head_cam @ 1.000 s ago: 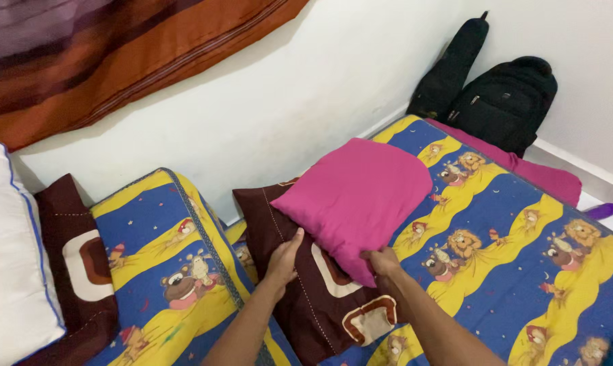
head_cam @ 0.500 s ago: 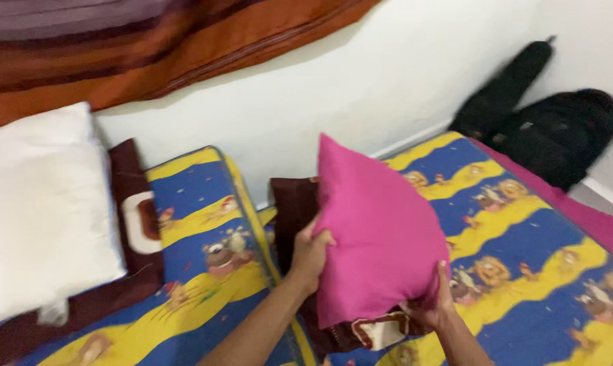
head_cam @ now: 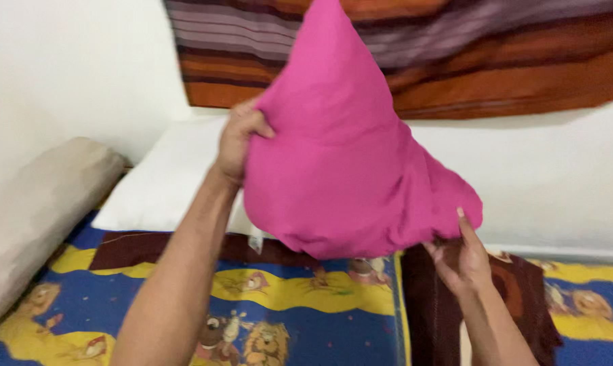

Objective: The person arranges several pillows on a mattress, then unfolds and folds a dark blue towel with white text and star patterns. The person stacks the folded towel on top of the arranged pillows.

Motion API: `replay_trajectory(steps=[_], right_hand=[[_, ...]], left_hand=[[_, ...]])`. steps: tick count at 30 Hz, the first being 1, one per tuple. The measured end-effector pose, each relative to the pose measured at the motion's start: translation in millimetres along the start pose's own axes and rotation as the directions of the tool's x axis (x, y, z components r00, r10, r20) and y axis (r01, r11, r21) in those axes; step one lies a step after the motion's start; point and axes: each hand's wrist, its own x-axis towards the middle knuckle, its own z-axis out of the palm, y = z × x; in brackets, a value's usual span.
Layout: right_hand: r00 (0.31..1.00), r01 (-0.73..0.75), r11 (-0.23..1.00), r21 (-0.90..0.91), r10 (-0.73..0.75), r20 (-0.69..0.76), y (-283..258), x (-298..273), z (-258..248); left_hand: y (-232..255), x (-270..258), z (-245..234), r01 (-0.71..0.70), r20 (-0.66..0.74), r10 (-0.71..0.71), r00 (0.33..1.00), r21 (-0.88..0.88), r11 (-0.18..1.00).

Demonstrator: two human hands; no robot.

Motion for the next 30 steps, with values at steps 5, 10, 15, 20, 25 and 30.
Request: replay_trajectory(steps=[5,10,15,20,25,30], right_hand=[[0.967,0.058,0.992,-0.114,-0.028,0.252,45,32,179],[0.894,-0.399,0.813,-0.424,0.448,0.019,121,26,241],[0.904,-0.357,0.766,-0.535,0.428,0.011,161,32,242],[0.895,-0.156,0.846,-0.509,0.339,0.29,148,43,234],[0.864,0.044,0.853,-0.52,0.228,0.448,134,27,241],[0.851,-0.038,0.74,-0.671,0.376,0.367,170,-9,220]], left_hand=[[115,-32,-184,0.019,-0.49,0.445,0.75,0.688,0.725],[54,-144,-240,0.711,-0.72,0.601,0.347,0.62,0.332],[-80,-190,-213,0.765,-0.943,0.104,0.318,0.319,0.56],[-100,-170,-193,0.639,-0.952,0.143,0.272,0.29,0.712],[-35,-134,-204,0.19,-0.872,-0.118,0.476,-0.029,0.981],[-22,-124,-210,0.076,-0.853,0.04,0.52,0.093,0.993]])
